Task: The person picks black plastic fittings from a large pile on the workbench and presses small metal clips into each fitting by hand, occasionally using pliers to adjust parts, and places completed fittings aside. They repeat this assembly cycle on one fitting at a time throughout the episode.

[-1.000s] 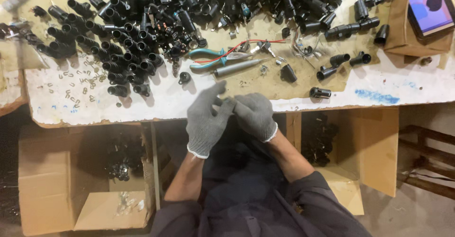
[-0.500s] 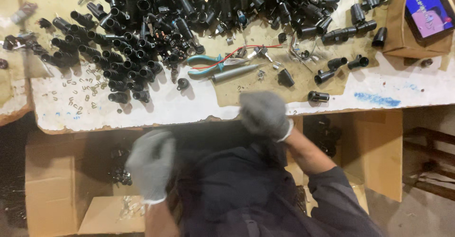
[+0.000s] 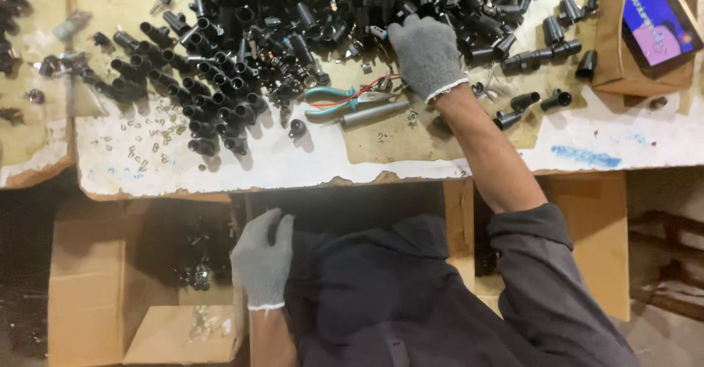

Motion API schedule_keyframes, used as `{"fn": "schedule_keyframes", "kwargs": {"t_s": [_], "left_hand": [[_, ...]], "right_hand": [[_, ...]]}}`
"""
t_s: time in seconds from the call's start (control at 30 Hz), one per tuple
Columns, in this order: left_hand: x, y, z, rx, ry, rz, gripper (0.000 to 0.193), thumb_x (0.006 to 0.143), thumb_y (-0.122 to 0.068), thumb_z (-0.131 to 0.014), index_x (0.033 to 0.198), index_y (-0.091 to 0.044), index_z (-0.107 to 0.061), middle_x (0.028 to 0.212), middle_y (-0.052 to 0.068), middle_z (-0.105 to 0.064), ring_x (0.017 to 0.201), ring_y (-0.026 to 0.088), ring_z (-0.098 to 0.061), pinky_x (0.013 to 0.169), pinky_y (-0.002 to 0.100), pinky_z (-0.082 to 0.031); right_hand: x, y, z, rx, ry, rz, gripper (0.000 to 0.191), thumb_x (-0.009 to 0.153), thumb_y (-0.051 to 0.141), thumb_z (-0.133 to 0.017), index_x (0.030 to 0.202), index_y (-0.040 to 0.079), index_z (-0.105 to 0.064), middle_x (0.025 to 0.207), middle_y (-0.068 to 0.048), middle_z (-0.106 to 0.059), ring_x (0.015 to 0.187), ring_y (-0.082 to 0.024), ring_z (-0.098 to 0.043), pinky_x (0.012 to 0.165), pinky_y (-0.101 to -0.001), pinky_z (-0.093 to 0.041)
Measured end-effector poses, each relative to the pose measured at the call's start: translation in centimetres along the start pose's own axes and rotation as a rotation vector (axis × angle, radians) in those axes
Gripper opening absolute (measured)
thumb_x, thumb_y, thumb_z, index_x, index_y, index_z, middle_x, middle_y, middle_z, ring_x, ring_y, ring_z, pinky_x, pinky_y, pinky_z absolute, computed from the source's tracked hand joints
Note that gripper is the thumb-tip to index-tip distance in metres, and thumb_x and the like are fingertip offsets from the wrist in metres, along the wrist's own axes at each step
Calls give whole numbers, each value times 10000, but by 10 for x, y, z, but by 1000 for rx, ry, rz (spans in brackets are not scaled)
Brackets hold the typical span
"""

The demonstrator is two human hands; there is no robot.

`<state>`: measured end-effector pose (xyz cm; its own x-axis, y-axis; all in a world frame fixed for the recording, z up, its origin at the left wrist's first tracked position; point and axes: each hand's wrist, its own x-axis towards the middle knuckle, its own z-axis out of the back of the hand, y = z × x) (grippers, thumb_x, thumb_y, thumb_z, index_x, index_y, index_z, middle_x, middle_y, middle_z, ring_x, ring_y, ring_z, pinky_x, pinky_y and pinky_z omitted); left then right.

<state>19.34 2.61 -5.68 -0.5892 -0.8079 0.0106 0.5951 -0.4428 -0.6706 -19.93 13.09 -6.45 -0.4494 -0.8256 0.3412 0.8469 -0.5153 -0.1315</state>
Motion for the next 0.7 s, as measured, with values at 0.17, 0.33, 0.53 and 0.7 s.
{"fn": "schedule_keyframes", "kwargs": {"t_s": [0.17, 0.33, 0.53, 0.7], "left_hand": [[8, -23, -1, -108, -19, -96, 203, 889, -158, -782, 1043, -26, -769, 1015, 138, -766, 882, 243, -760, 773, 328, -590], [19, -34, -15, -245, -21, -313, 178, 885, -91, -797, 1045, -31, -749, 1019, 127, -763, 881, 234, -762, 777, 318, -596], [53, -55, -53, -408, 78, -412, 165, 863, -72, -801, 1018, -47, -748, 996, 128, -769, 682, 197, -728, 593, 299, -573], [77, -62, -82, -388, -13, -624, 181, 887, -40, -790, 1060, -55, -741, 1001, 124, -753, 794, 238, -732, 712, 341, -584]], "right_hand": [[-15, -6, 30, 105, -101, 23, 269, 897, 329, -812, 881, 94, -684, 888, -110, -650, 802, -272, -654, 661, -427, -532], [-45, -9, 69, 567, -292, -99, 163, 984, 88, -796, 1075, 50, -667, 1098, -109, -675, 964, -216, -679, 808, -318, -580], [-83, 29, 66, 1899, -454, -249, 153, 1025, 131, -769, 1096, 87, -641, 1006, -81, -681, 890, -157, -646, 769, -283, -535], [-116, 64, 42, 2288, -338, -437, 352, 1007, 366, -705, 1123, 44, -619, 959, -95, -671, 873, -194, -665, 874, -416, -603]]}}
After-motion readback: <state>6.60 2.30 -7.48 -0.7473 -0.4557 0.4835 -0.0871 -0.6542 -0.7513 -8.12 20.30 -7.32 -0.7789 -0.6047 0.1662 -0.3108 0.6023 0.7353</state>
